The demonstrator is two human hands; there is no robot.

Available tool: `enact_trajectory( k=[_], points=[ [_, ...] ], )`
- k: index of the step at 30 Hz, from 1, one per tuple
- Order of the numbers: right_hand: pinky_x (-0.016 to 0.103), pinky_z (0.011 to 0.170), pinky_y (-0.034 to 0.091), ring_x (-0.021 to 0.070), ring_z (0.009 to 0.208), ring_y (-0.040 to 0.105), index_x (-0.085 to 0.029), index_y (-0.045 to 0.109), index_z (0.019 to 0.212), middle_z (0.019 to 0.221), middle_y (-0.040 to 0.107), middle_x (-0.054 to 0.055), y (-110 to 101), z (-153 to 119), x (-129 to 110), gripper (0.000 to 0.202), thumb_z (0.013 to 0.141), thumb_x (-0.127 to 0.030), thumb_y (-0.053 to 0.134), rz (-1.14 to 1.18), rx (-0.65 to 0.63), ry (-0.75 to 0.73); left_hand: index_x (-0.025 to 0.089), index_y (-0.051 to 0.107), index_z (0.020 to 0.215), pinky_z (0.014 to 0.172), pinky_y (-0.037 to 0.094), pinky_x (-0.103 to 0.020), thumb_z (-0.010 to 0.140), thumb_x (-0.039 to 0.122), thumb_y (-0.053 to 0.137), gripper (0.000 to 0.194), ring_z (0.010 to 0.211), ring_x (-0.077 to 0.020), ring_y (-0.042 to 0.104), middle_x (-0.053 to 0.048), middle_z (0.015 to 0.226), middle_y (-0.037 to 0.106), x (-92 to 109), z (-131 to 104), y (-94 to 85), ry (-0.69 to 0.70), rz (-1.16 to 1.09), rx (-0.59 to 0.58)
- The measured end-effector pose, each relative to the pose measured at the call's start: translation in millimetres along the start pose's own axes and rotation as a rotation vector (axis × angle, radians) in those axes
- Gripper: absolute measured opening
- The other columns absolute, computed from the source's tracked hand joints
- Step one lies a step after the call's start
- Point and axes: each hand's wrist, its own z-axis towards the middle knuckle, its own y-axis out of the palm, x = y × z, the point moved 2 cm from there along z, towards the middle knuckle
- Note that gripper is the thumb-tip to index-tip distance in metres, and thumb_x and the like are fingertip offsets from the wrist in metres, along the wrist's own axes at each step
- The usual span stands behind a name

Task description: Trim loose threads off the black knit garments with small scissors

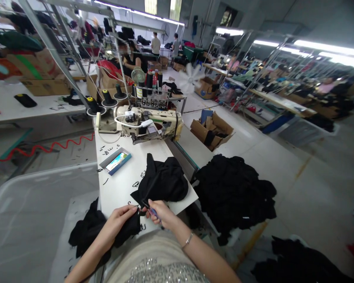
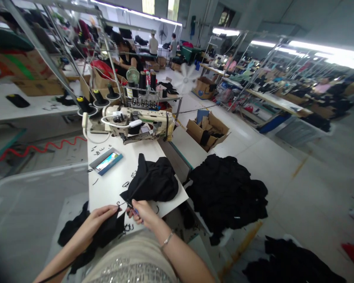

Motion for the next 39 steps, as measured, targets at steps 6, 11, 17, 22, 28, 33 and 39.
enact_trajectory(
  k=[6,11,17,22,28,33,39],
  points=[
    [0.016,0.033,0.015,0.001,0.034,0.028,-0.009,0.06,0.081,0.058,0.049,-0.002,-2,4,-15,0.043,0.087,-0.049,0.045,0.166,-0.029,-0.009,0.016,0.069,0.072,0.063,0.043,-0.024,0.067,0.049,0.063,0.034,0.074,-0.0218,0.059,-0.003,0.072,0.069,-4,0,-8.6,0.012,0.158,0.089],
    [0.016,0.033,0.013,0.0012,0.035,0.03,-0.009,0.061,0.082,0.059,0.051,-0.002,-2,3,-18,0.039,0.081,-0.048,0.056,0.196,0.001,-0.075,0.017,0.065,0.068,0.056,0.039,-0.022,0.065,0.048,0.064,0.031,0.063,-0.0175,0.055,0.001,0.063,0.063,-3,1,-7.1,0.041,0.207,0.086],
    [0.017,0.033,0.008,0.0002,0.035,0.025,-0.011,0.059,0.077,0.055,0.045,-0.006,0,2,-15,0.038,0.074,-0.049,0.061,0.151,0.086,-0.175,0.017,0.065,0.067,0.058,0.04,-0.024,0.065,0.049,0.062,0.032,0.065,-0.019,0.055,0.0,0.064,0.063,5,-4,3.4,0.087,0.253,0.093],
    [0.018,0.033,0.009,0.001,0.034,0.027,-0.011,0.061,0.075,0.053,0.049,-0.005,1,-10,-15,0.038,0.073,-0.048,0.062,0.04,0.087,-0.2,0.018,0.067,0.073,0.065,0.042,-0.024,0.066,0.047,0.063,0.03,0.072,-0.0206,0.057,-0.001,0.071,0.067,11,-5,3.4,0.112,0.196,0.119],
    [0.017,0.032,0.017,0.0022,0.034,0.03,-0.012,0.062,0.073,0.053,0.053,-0.004,15,-19,-11,0.039,0.073,-0.051,0.061,-0.1,0.025,-0.229,0.018,0.066,0.075,0.074,0.042,-0.025,0.072,0.04,0.061,0.023,0.08,-0.0214,0.058,-0.002,0.077,0.068,10,0,3.2,0.187,0.149,0.096],
    [0.018,0.034,0.02,0.0031,0.035,0.031,-0.014,0.059,0.068,0.053,0.053,-0.003,22,-15,-15,0.036,0.075,-0.05,0.059,-0.192,0.035,-0.272,0.018,0.066,0.07,0.072,0.042,-0.025,0.074,0.04,0.058,0.024,0.077,-0.0205,0.057,-0.002,0.074,0.067,8,1,3.7,0.208,0.198,0.028],
    [0.019,0.04,0.026,0.0064,0.043,0.037,-0.014,0.06,0.066,0.052,0.051,-0.002,22,-15,-21,0.036,0.081,-0.047,0.053,-0.308,0.14,-0.39,0.017,0.068,0.068,0.073,0.044,-0.028,0.065,0.04,0.064,0.023,0.079,-0.0231,0.059,-0.003,0.074,0.068,16,-3,4.5,0.186,0.065,0.155]
  ],
)
